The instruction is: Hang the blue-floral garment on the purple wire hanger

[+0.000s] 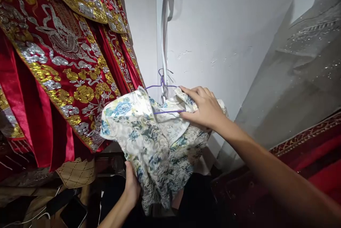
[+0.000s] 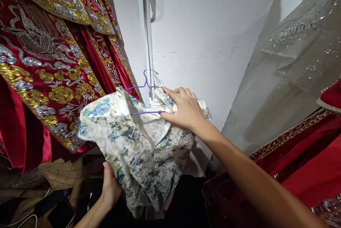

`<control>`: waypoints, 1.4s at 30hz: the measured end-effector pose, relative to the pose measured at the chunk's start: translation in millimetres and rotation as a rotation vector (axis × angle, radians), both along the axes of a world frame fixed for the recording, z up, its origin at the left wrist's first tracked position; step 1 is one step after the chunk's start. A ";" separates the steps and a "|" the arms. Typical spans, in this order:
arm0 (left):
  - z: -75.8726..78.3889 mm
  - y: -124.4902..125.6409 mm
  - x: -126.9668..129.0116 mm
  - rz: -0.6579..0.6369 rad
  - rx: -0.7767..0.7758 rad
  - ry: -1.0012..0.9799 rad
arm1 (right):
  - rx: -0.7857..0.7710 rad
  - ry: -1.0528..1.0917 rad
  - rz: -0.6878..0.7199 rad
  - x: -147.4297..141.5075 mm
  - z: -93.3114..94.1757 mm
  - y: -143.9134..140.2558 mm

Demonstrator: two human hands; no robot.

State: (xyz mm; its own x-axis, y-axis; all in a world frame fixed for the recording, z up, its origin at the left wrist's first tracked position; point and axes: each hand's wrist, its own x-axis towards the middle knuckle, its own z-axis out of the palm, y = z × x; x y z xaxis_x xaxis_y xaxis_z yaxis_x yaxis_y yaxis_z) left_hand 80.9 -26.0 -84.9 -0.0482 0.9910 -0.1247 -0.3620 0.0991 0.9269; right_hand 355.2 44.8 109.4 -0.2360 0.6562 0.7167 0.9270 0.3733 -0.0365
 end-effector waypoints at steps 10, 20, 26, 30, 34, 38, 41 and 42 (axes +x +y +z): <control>-9.7 -26.3 14.5 -0.129 -0.050 0.187 | -0.003 0.281 0.702 -35.4 -110.1 -62.1; -16.6 -40.5 15.1 -0.098 -0.050 0.318 | -0.784 1.401 0.196 -107.3 -244.2 -118.4; -11.6 -44.7 16.2 -0.037 -0.085 0.297 | -0.835 1.167 0.329 -87.1 -232.4 -118.6; -12.2 -47.0 29.5 -0.009 -0.100 0.270 | -0.781 1.275 0.291 -83.0 -227.0 -124.3; -6.6 -53.6 38.4 -0.070 -0.026 0.293 | -0.723 1.422 0.295 -87.0 -236.9 -134.5; -4.0 -57.0 41.3 0.008 -0.096 0.286 | -0.662 1.391 0.276 -85.0 -239.4 -137.1; -10.7 -50.5 36.9 0.170 -0.078 0.262 | -0.589 1.417 0.243 -86.6 -239.7 -139.7; -14.8 -46.9 33.4 0.285 -0.038 0.268 | -0.538 1.455 0.216 -87.6 -240.2 -141.1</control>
